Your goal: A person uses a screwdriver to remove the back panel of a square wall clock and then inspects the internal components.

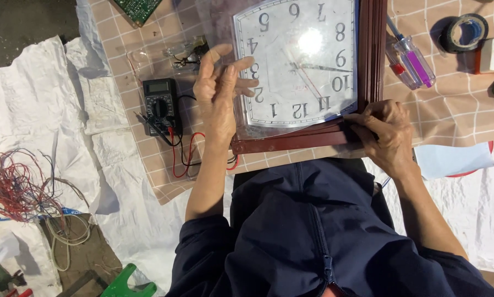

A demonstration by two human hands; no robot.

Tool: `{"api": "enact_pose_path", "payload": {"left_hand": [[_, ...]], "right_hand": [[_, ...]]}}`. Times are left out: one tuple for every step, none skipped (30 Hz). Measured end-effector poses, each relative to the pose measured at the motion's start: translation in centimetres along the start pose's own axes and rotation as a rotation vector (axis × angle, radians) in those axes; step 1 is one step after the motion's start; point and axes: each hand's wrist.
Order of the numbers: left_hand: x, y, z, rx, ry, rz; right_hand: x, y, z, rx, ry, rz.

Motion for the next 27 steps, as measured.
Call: {"api": "enact_pose_path", "payload": {"left_hand": [[0.0,-0.2,0.0,-0.026,-0.01,-0.013],[0.0,-0.5,-0.1,-0.053,-0.019,-0.025],[0.0,-0.6,-0.1,-0.052,-0.021,-0.026],[0.0,-0.7,-0.1,-0.067,-0.037,-0.033],[-0.1,-0.8,-0.1,-0.081,-0.052,-0.041],[0.0,-1.0,-0.1,-0.081,-0.053,-0.042],[0.0,-1.2,0.0,-0.098,-0.057,-0.048],[0.0,-1.4,0.0,-0.116,-0.062,-0.053],[0.1,-1.5,0.0,-0.117,-0.063,-0.052],[0.1,-1.6,0.1,-0.122,-0.077,-0.041],[0.1,-1.7,0.1,-0.127,-0.091,-0.029],[0.2,-1.8,-0.1,-0.127,-0.091,-0.029],[0.3,-2.0,-0.3,-0.151,-0.098,-0.016],[0.5,-2.3,-0.4,-0.176,-0.106,-0.003],[0.6,-2.0,-0.5,-0.176,-0.107,-0.004],[0.7,-1.7,-0.5,-0.146,-0.086,-0.019],[0.8,-1.4,-0.5,-0.115,-0.064,-0.033],[0.8,-1.4,-0.6,-0.114,-0.062,-0.034],[0.8,-1.5,-0.7,-0.127,-0.073,-0.031],[0.9,-1.5,-0.8,-0.139,-0.083,-0.026],[0.9,-1.6,-0.8,-0.138,-0.081,-0.025],[0.9,-1.8,-0.9,-0.156,-0.088,-0.039],[0.9,-2.0,-0.9,-0.173,-0.094,-0.053],[0.9,-1.9,-0.8,-0.174,-0.095,-0.055],[0.9,-1.9,-0.7,-0.159,-0.089,-0.049],[0.9,-1.9,-0.6,-0.145,-0.084,-0.042],[1.0,-1.9,-0.5,-0.147,-0.086,-0.044]], "right_hand": [[0.1,-0.1,-0.2,0.096,0.0,-0.001],[0.2,-0.2,-0.5,0.192,0.0,-0.002],[-0.1,0.1,-0.3,0.192,0.001,-0.001],[-0.3,0.4,0.0,0.234,0.03,0.031],[-0.6,0.7,0.2,0.277,0.059,0.063],[-0.6,0.7,0.4,0.277,0.059,0.064],[-0.5,0.7,0.5,0.272,0.169,0.036],[-0.5,0.7,0.7,0.264,0.281,0.007],[-0.4,0.4,0.6,0.263,0.282,0.007],[-0.3,0.0,0.4,0.232,0.325,0.042],[-0.2,-0.3,0.3,0.201,0.368,0.078],[-0.2,-0.3,0.3,0.201,0.368,0.078],[-0.1,-0.3,0.2,0.23,0.349,0.051],[-0.1,-0.4,0.1,0.258,0.33,0.025],[-0.4,0.0,0.3,0.257,0.33,0.027],[-0.8,0.3,0.6,0.213,0.276,0.011],[-1.1,0.6,0.8,0.169,0.221,-0.004],[-1.0,0.6,0.9,0.17,0.219,-0.004],[-1.0,0.5,1.0,0.104,0.204,-0.039],[-0.9,0.4,1.2,0.037,0.19,-0.074],[-0.9,0.5,1.1,0.039,0.189,-0.076],[-0.9,0.6,1.1,0.038,0.175,-0.084],[-0.9,0.7,1.0,0.036,0.161,-0.093],[-0.9,0.7,1.1,0.035,0.16,-0.091],[-0.9,0.8,1.1,0.029,0.173,-0.128],[-0.9,0.8,1.1,0.023,0.185,-0.164],[-0.9,0.8,1.2,0.021,0.185,-0.163]]}}
Point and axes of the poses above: each hand's wrist, its own x-axis towards the middle knuckle, its own z-axis out of the palm, y = z × x, and after that the axes turned 10 degrees about -x, right-handed
